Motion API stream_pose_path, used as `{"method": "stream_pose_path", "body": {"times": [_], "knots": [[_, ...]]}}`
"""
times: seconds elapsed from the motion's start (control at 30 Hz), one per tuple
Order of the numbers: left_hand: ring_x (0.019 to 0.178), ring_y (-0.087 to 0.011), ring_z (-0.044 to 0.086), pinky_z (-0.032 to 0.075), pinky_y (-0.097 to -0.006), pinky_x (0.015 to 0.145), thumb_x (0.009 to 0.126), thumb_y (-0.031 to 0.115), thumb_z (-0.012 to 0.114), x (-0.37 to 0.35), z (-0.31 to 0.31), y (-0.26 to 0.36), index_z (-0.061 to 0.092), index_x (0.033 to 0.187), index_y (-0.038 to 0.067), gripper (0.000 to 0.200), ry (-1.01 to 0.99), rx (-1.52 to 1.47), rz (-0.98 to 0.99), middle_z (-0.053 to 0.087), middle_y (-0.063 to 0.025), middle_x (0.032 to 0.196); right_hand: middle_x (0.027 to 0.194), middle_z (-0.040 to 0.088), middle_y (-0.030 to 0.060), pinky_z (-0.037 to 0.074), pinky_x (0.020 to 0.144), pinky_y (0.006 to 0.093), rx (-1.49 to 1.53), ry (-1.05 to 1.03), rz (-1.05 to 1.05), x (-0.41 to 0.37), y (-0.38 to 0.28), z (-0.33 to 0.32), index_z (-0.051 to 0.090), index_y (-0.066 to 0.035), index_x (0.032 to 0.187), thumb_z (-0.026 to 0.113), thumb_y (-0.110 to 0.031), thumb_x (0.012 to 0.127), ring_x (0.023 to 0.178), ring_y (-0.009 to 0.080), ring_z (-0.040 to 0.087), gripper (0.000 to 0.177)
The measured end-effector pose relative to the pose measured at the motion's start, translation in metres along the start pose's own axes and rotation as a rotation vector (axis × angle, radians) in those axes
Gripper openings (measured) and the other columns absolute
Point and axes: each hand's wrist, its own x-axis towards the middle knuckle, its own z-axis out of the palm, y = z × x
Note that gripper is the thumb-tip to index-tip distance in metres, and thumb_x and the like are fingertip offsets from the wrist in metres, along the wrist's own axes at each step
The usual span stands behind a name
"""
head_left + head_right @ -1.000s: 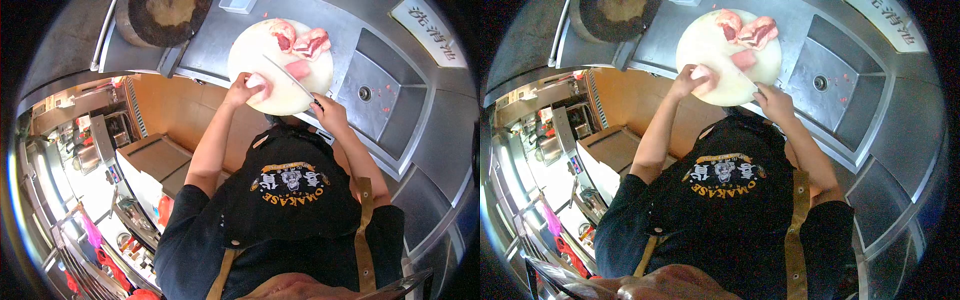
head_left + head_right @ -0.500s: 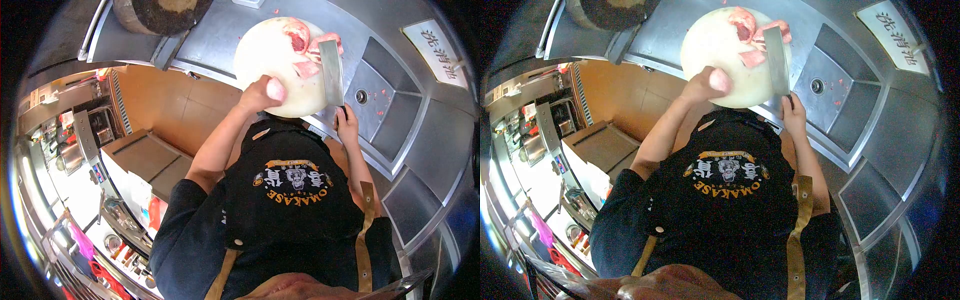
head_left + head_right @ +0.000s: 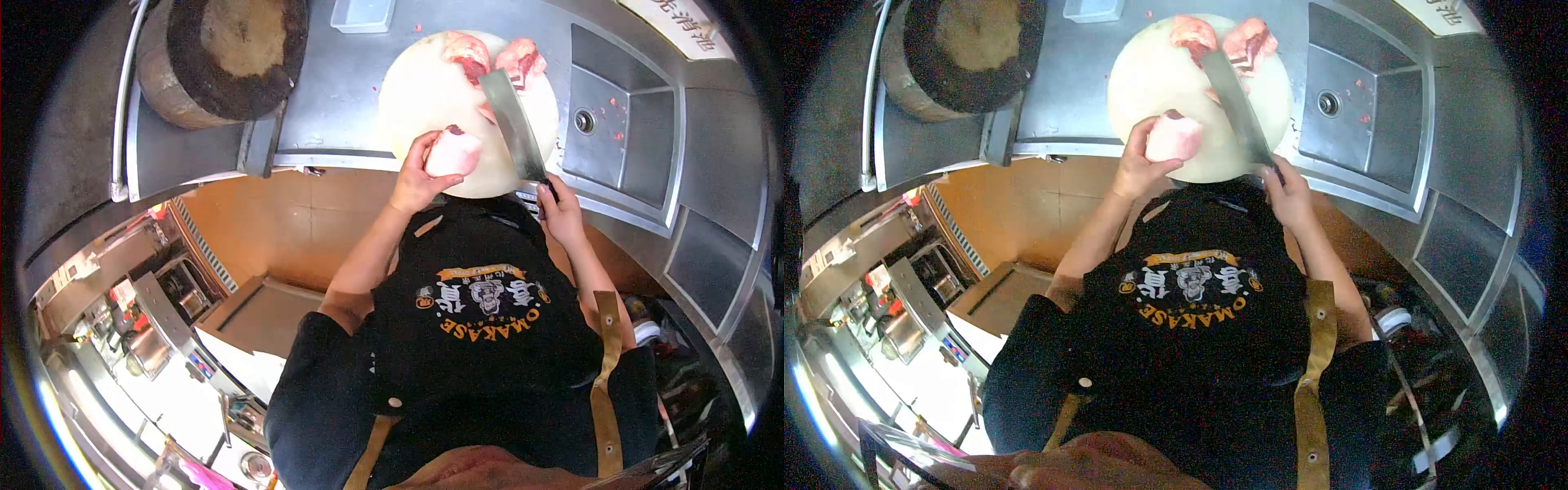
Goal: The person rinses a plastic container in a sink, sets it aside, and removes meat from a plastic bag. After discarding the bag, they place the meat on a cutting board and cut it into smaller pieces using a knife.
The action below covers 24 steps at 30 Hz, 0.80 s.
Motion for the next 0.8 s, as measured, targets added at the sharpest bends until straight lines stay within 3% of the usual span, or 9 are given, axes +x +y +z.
{"method": "stream_pose_path", "body": {"times": [0.03, 0.1, 0.33, 0.37, 0.47, 0.57, 0.67, 0.73, 0.8], "knots": [[0.131, -0.0202, 0.054, 0.048, -0.0367, 0.112, 0.068, 0.0, 0.095, -0.001, -0.005, 0.01, 0.041, 0.148, 0.006, 0.097, 0.0, -0.026, 0.026, 0.055, -0.0081, 0.137, 0.085, 0.066, 0.0013, 0.048, 0.061, 0.0271, -0.008, 0.029, 0.043, -0.002, 0.01, 0.004, 0.062, -0.003, 0.137, 0.063, -0.017, 0.106, 0.07, 0.0094, 0.058, 0.034], [0.13, -0.0209, 0.054, 0.048, -0.0365, 0.111, 0.07, 0.0, 0.094, 0.003, -0.013, 0.026, 0.041, 0.148, 0.006, 0.095, 0.006, -0.02, 0.069, 0.055, -0.0093, 0.137, 0.086, 0.067, 0.0017, 0.048, 0.06, 0.0261, 0.022, 0.07, 0.008, -0.004, 0.014, 0.018, 0.062, -0.002, 0.137, 0.062, -0.017, 0.107, 0.068, 0.0086, 0.057, 0.034], [0.133, -0.0255, 0.054, 0.05, -0.0377, 0.109, 0.082, 0.002, 0.085, 0.081, -0.034, 0.028, 0.033, 0.152, 0.001, 0.087, 0.22, -0.037, 0.042, 0.052, -0.0144, 0.145, 0.075, 0.058, -0.0008, 0.045, 0.055, 0.0248, 0.195, 0.141, 0.085, -0.014, -0.006, 0.032, 0.062, -0.003, 0.138, 0.06, -0.018, 0.108, 0.061, 0.0071, 0.053, 0.033], [0.128, -0.0258, 0.057, 0.054, -0.0359, 0.102, 0.089, 0.008, 0.08, 0.097, -0.038, 0.025, 0.031, 0.155, 0.0, 0.083, 0.228, -0.039, 0.054, 0.051, -0.0163, 0.147, 0.075, 0.058, -0.0008, 0.045, 0.054, 0.0247, 0.216, 0.157, 0.092, -0.017, -0.007, 0.031, 0.061, -0.003, 0.138, 0.059, -0.018, 0.108, 0.061, 0.0072, 0.053, 0.033], [0.123, -0.0305, 0.06, 0.047, -0.0446, 0.108, 0.09, 0.02, 0.082, 0.145, -0.036, 0.025, 0.044, 0.148, 0.0, 0.073, 0.338, 0.095, 0.126, 0.057, -0.0197, 0.138, 0.077, 0.058, -0.0007, 0.045, 0.054, 0.0246, 0.253, 0.213, 0.074, -0.023, -0.007, 0.023, 0.06, -0.003, 0.14, 0.059, -0.018, 0.109, 0.06, 0.0075, 0.053, 0.034], [0.113, -0.0362, 0.062, 0.046, -0.0491, 0.105, 0.087, 0.031, 0.083, 0.179, -0.047, -0.032, 0.056, 0.139, 0.002, 0.066, 0.37, 1.049, 0.14, 0.061, -0.0225, 0.126, 0.077, 0.058, -0.0008, 0.045, 0.054, 0.0247, 0.26, 0.219, 0.075, -0.03, -0.005, 0.01, 0.06, -0.003, 0.14, 0.058, -0.019, 0.109, 0.06, 0.0075, 0.052, 0.035], [0.107, -0.0389, 0.062, 0.047, -0.0508, 0.1, 0.082, 0.035, 0.084, 0.165, -0.015, 0.001, 0.064, 0.131, 0.007, 0.059, 0.683, 1.312, 0.538, 0.064, -0.0214, 0.115, 0.078, 0.058, -0.0006, 0.044, 0.053, 0.0251, 0.254, 0.22, 0.094, -0.028, 0.01, -0.007, 0.06, -0.003, 0.137, 0.056, -0.021, 0.11, 0.059, 0.0078, 0.052, 0.033], [0.109, -0.0384, 0.062, 0.048, -0.0522, 0.098, 0.081, 0.032, 0.083, 0.16, 0.005, 0.002, 0.066, 0.127, 0.012, 0.053, 0.279, 0.989, 0.622, 0.066, -0.0183, 0.114, 0.078, 0.059, -0.0003, 0.044, 0.052, 0.0256, 0.27, 0.217, 0.083, -0.024, 0.023, -0.018, 0.061, -0.005, 0.134, 0.055, -0.023, 0.11, 0.058, 0.0084, 0.053, 0.031], [0.112, -0.0393, 0.061, 0.048, -0.0529, 0.097, 0.082, 0.028, 0.081, 0.127, 0.05, 0.005, 0.066, 0.124, 0.013, 0.046, -0.046, 1.047, 0.525, 0.066, -0.0157, 0.116, 0.077, 0.058, -0.0002, 0.045, 0.053, 0.0255, 0.267, 0.17, 0.121, -0.017, 0.022, -0.035, 0.059, -0.002, 0.138, 0.055, -0.02, 0.11, 0.059, 0.0086, 0.053, 0.033]]}}
